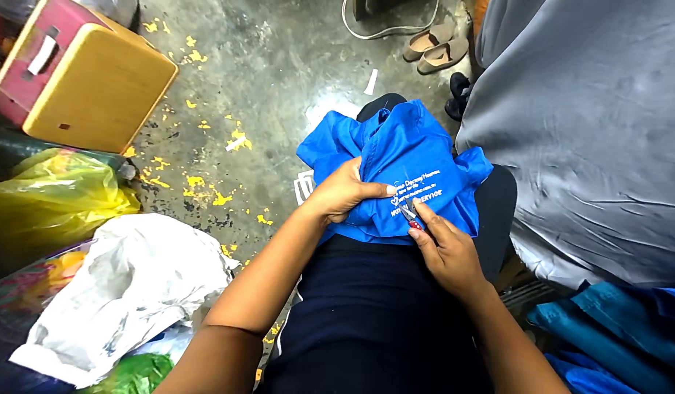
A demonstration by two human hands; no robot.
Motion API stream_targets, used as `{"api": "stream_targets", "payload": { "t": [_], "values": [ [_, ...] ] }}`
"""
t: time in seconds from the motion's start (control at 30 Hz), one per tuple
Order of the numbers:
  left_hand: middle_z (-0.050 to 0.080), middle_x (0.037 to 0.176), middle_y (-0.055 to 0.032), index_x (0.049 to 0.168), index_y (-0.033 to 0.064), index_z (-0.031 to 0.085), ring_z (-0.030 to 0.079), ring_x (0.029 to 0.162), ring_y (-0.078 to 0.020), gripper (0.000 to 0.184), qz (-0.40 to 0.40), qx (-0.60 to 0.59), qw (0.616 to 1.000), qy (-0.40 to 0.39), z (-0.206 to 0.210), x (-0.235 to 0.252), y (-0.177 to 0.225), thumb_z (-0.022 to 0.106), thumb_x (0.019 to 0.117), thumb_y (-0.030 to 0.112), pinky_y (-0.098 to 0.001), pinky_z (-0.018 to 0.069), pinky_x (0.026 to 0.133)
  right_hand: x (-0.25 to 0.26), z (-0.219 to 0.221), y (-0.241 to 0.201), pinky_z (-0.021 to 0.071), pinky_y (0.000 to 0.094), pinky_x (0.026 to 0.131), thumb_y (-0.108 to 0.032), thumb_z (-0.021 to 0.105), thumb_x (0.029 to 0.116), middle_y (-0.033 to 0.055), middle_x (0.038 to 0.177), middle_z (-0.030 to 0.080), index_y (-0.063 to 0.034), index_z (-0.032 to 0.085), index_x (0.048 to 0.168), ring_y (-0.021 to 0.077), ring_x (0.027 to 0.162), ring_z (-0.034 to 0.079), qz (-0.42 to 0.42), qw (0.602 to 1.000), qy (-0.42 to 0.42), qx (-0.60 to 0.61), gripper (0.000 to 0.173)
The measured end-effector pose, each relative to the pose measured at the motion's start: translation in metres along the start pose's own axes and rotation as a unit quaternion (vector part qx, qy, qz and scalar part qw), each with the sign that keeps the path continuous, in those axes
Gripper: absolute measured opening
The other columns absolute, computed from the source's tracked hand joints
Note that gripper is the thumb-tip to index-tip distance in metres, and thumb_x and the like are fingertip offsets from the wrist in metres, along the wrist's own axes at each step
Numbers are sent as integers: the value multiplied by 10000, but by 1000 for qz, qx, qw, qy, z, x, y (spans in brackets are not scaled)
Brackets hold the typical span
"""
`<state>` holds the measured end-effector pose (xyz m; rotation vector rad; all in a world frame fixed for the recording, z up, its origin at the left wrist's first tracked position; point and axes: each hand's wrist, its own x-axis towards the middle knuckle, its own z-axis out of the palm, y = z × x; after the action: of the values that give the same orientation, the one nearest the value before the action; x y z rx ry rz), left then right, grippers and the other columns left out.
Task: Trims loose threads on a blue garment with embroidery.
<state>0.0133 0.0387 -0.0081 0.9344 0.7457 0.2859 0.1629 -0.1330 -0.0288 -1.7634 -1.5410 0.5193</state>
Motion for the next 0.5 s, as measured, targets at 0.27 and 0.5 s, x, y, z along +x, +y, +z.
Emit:
{"api": "stream_targets", "payload": {
  "t": [0.27, 0.5],
  "values": [
    [743, 977, -43, 1160, 43, 586, 727, 870, -105, 361, -3, -24, 1000, -11, -1, 1, -3, 631, 856, -148, -285, 618, 800, 1, 5, 1, 556, 315, 673, -229, 518, 1059, 159, 903, 731, 39, 675, 1297, 206, 761, 696, -23, 1000, 17, -8, 391],
    [748, 949, -39, 1134, 50, 596, 730, 848, -105, 333, -12, -55, 998, -19, -4, 2, -5, 611, 864, -143, -287, 621, 787, 2, 9, 4, 512, 286, 614, -212, 519, 1060, 129, 777, 671, 6, 696, 1292, 181, 668, 629, -37, 999, 29, -2, 364]
  ]
}}
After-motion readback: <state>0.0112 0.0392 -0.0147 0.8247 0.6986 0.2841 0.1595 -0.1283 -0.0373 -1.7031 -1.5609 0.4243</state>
